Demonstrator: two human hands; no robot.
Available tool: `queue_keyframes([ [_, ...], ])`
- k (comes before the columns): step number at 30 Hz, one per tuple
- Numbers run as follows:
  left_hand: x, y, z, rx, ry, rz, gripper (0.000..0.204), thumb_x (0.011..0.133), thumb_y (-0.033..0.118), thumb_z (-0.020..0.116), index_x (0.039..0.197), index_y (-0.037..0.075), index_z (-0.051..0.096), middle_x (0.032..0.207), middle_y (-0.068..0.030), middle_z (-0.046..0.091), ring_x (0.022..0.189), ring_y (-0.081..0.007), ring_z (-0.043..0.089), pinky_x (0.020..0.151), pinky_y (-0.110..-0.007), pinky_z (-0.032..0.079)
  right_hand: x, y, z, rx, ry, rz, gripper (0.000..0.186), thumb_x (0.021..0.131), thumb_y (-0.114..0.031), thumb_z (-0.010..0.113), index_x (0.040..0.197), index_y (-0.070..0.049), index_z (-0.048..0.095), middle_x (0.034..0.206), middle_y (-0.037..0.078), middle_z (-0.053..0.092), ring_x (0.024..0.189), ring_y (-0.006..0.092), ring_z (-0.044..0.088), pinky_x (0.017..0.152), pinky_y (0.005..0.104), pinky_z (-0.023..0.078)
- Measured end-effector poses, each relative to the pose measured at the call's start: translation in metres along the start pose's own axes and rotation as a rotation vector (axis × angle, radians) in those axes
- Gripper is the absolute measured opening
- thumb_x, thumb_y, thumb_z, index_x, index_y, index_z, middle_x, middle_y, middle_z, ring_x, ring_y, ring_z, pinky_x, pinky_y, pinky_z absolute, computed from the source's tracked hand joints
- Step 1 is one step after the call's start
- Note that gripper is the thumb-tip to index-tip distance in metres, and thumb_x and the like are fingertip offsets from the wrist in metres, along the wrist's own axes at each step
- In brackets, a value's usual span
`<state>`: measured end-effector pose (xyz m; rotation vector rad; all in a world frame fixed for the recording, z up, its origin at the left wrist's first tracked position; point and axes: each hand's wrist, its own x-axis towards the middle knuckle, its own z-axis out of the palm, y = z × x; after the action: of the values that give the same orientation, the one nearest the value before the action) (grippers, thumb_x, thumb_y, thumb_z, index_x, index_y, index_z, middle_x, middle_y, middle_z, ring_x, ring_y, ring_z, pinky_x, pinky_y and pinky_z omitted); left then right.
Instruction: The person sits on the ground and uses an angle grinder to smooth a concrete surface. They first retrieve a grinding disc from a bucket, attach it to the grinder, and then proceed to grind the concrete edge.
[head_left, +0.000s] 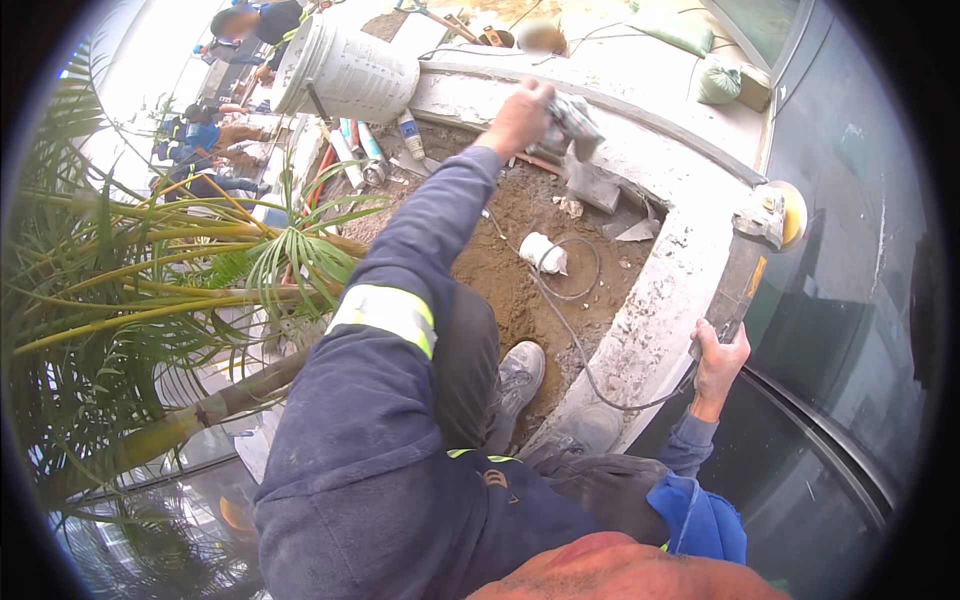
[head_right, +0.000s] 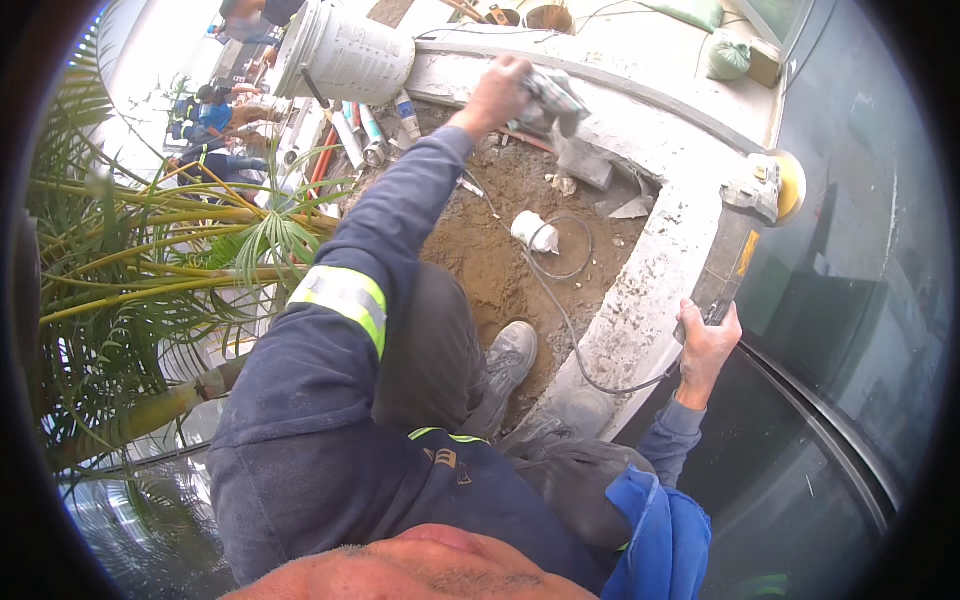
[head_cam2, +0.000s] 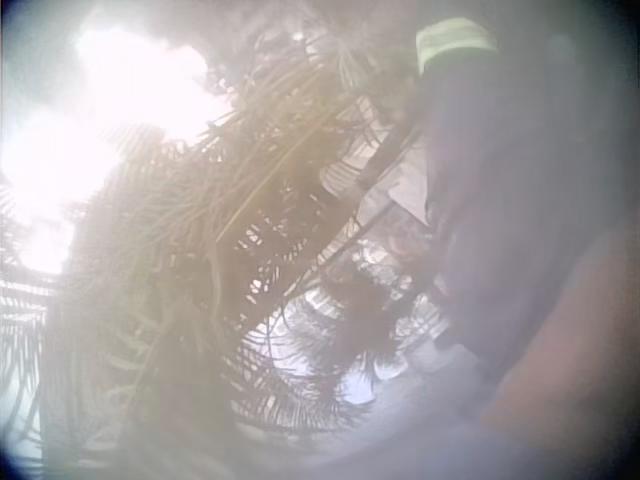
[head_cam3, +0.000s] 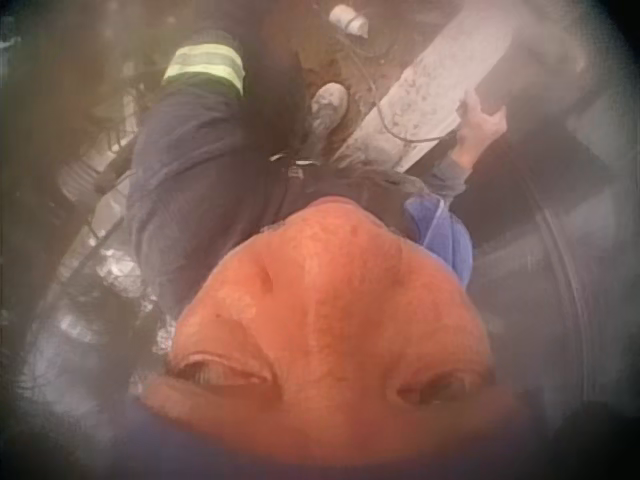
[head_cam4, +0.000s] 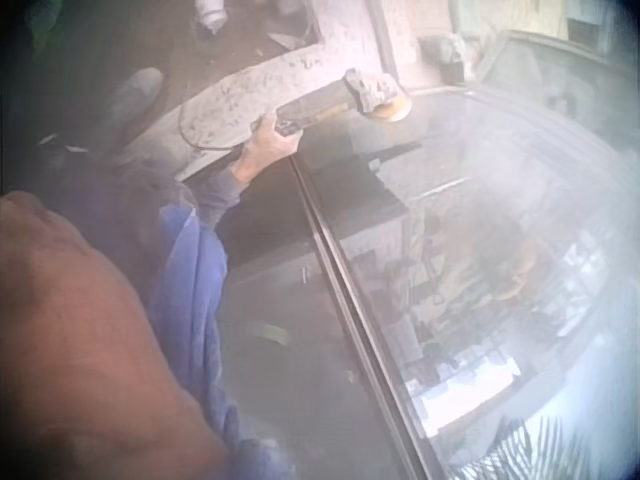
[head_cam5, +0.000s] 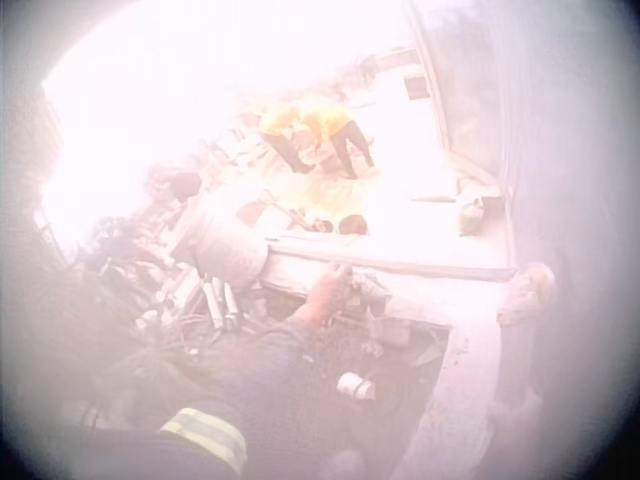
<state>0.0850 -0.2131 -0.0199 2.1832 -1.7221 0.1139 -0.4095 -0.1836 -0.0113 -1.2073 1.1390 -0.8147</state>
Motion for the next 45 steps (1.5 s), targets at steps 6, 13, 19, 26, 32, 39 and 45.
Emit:
queue_keyframes([
  [6,-0.004,-0.178,-0.338,0.442,1.018,-0.135,0.045,0.081,0.027,0.077,0.117,0.005,0.062,0.110,-0.0208,0.063,0.102,-0.0385,0.060,0.090,-0.052,0.049,0.015,0.006,0.017,0.000,-0.083,-0.031,0.024,0.085,-0.006,0.072,0.106,0.003,0.065,0.079,0.002,0.065,0.065,0.0081,0.060,0.061,0.0244,0.048],
  [13,0.019,-0.183,-0.298,0.484,0.024,-0.216,0.046,0.100,0.033,0.061,0.138,0.007,0.062,0.139,-0.0221,0.062,0.127,-0.0381,0.061,0.106,-0.046,0.050,0.017,0.001,0.043,0.029,-0.142,0.023,0.026,0.084,-0.008,0.075,0.107,0.003,0.067,0.080,0.001,0.066,0.066,0.0078,0.059,0.062,0.0254,0.049],
  [19,-0.104,0.080,-0.080,-0.102,-0.856,0.123,0.050,0.098,0.037,0.069,0.130,-0.001,0.066,0.126,-0.0209,0.070,0.115,-0.0324,0.069,0.099,-0.045,0.054,-0.005,0.008,0.038,0.075,-0.128,0.022,0.034,0.079,-0.010,0.075,0.109,0.006,0.069,0.093,0.005,0.072,0.083,0.0116,0.064,0.077,0.0289,0.053],
  [26,-0.144,0.252,0.025,-1.042,-1.076,-0.417,0.064,0.107,0.051,0.049,0.148,0.002,0.046,0.131,-0.0181,0.065,0.119,-0.0248,0.064,0.098,-0.040,0.051,-0.023,0.033,0.017,0.012,0.093,-0.102,0.056,0.073,-0.016,0.078,0.119,0.012,0.062,0.102,0.018,0.074,0.090,0.0223,0.070,0.081,0.0351,0.057],
  [32,-0.115,0.320,0.086,-1.625,-0.848,-0.457,0.046,0.102,0.029,0.065,0.136,0.000,0.052,0.123,-0.0116,0.065,0.111,-0.0217,0.065,0.101,-0.039,0.053,-0.010,0.060,0.003,-0.087,0.180,-0.105,0.073,0.070,-0.018,0.079,0.130,0.014,0.054,0.116,0.029,0.069,0.108,0.0352,0.069,0.095,0.0398,0.055],
  [39,-0.122,0.335,0.107,-1.580,-0.693,-0.465,0.043,0.098,0.015,0.070,0.133,-0.002,0.053,0.118,-0.0104,0.065,0.106,-0.0198,0.066,0.094,-0.037,0.056,-0.003,0.081,-0.003,-0.288,0.196,0.001,0.077,0.070,-0.026,0.082,0.131,0.008,0.051,0.113,0.032,0.069,0.108,0.0454,0.068,0.092,0.0480,0.056],
  [45,-0.108,0.347,0.134,-1.510,-0.712,-0.468,0.041,0.097,0.018,0.071,0.128,-0.002,0.055,0.113,-0.0110,0.066,0.097,-0.0205,0.068,0.086,-0.035,0.059,0.011,0.089,-0.004,-0.257,0.306,0.054,0.071,0.075,-0.033,0.079,0.127,0.008,0.055,0.101,0.030,0.073,0.096,0.0452,0.072,0.086,0.0508,0.058],
])
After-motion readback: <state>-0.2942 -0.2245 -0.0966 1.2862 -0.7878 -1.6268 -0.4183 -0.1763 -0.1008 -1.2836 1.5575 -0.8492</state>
